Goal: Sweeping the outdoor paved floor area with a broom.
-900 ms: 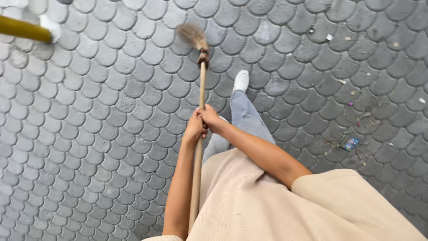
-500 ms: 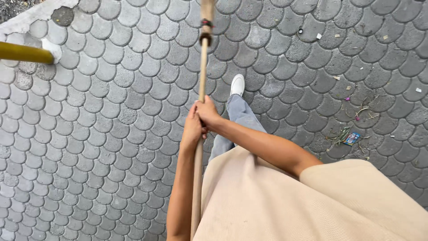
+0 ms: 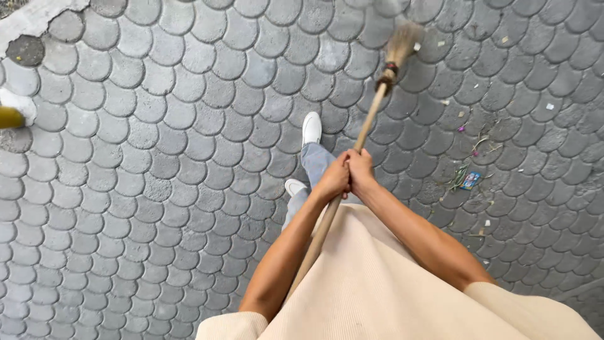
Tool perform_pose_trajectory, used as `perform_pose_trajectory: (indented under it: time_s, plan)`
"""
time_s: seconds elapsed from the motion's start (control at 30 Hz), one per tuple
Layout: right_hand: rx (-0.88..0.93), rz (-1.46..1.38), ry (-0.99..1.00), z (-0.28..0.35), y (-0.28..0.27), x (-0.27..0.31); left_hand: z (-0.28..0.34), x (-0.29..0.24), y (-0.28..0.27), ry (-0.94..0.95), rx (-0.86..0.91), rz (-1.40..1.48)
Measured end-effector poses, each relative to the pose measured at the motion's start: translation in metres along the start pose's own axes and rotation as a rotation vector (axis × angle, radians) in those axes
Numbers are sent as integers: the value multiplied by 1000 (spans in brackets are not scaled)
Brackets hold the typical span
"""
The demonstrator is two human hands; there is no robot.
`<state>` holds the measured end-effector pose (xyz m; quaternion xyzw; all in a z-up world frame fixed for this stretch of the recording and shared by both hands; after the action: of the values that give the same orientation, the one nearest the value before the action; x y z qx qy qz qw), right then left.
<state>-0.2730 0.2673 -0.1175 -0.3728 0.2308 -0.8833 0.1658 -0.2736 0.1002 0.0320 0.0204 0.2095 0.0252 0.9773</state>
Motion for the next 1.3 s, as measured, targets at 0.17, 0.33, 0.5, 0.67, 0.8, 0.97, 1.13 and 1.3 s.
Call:
perform_pose_trajectory:
  time_s: [0.17,0.33,0.5,0.67,0.8,0.97,1.13,1.3]
  plan:
    - [-12,-98,-117,23,0,94,27,-45,-20,58,6,-123]
    - [282,-228,-250,78,115,217,-10,-15,-128,-33,-139,90]
    - [923,-294,-253,98,302,238,-31,36,-271,-90,-433,508]
    - [850,-267,-289,78,319,211,-72,45,-276,-151,-352,470]
    - [487,-251,-212,-5,206,166,-123,0,-166,-89,27,531]
    - [84,-56,-104,-57,108,146,-128,-42,-85,-3,477,532]
    - [75,89,-183,23,116,271,-76,-75,-144,-100,227,297]
    - [467,-215,-299,47,294,319,-82,-44,-308,-139,-149,510]
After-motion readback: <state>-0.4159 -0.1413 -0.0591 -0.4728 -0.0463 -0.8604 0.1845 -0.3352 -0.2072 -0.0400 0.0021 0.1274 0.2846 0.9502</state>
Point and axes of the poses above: each hand's wrist, its own z-axis away from the middle knuckle, its own y-axis out of the palm, x = y × z, the point moved 9 cm from there along -z, towards the middle knuckle, and after that the axes turned 15 degrees about -y, right-handed, at the moved point
